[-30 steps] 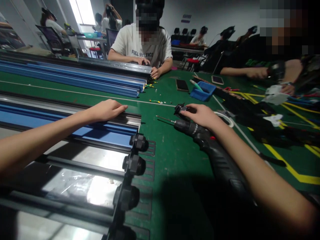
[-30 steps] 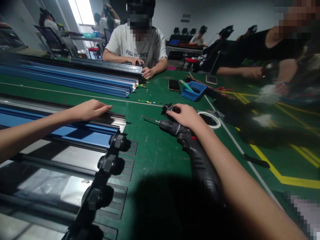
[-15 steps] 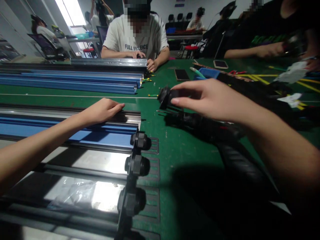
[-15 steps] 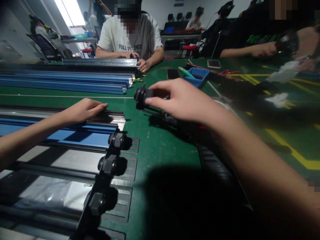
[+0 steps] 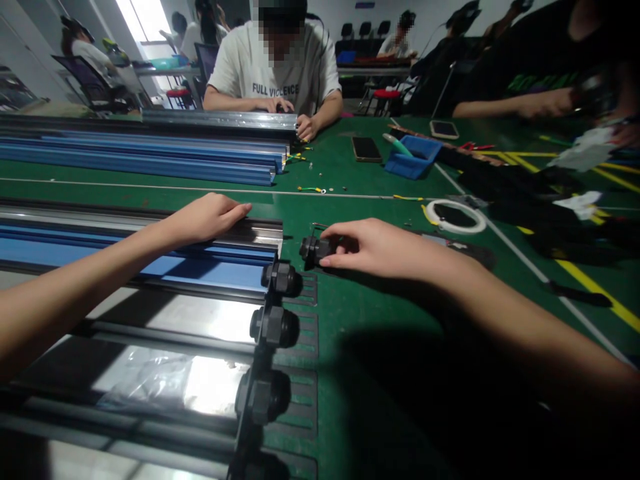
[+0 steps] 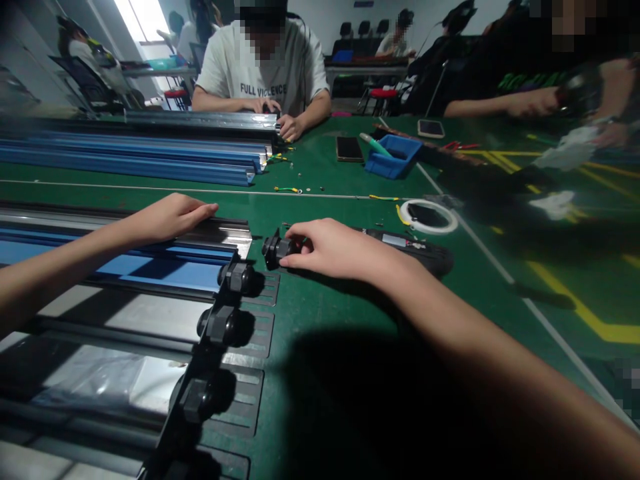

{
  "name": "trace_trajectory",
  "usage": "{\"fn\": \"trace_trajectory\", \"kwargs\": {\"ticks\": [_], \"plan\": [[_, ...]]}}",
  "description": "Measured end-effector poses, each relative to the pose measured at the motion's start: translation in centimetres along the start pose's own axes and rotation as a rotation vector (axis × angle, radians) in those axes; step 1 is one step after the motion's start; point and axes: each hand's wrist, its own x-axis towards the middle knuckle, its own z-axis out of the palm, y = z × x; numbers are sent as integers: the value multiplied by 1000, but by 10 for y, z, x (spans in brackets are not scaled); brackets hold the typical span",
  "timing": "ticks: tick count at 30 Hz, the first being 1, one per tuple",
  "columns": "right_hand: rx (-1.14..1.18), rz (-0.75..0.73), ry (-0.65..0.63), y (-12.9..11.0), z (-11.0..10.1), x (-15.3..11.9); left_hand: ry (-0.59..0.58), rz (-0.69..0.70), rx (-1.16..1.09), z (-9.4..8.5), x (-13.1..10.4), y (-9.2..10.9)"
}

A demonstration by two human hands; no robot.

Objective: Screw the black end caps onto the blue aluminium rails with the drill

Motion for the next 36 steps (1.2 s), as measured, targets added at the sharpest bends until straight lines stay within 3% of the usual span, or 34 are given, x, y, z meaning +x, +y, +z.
{"fn": "trace_trajectory", "kwargs": {"ticks": [7,17,36], "plan": [[-73,-8,20,-1,1,-4,-7,11,5,0,0,1],[-57,-77,171,-15,31,10,1,-19,14,-2,-3,7],[1,-96,183,-14,44,23,10,-31,30,-2,-4,8]]}}
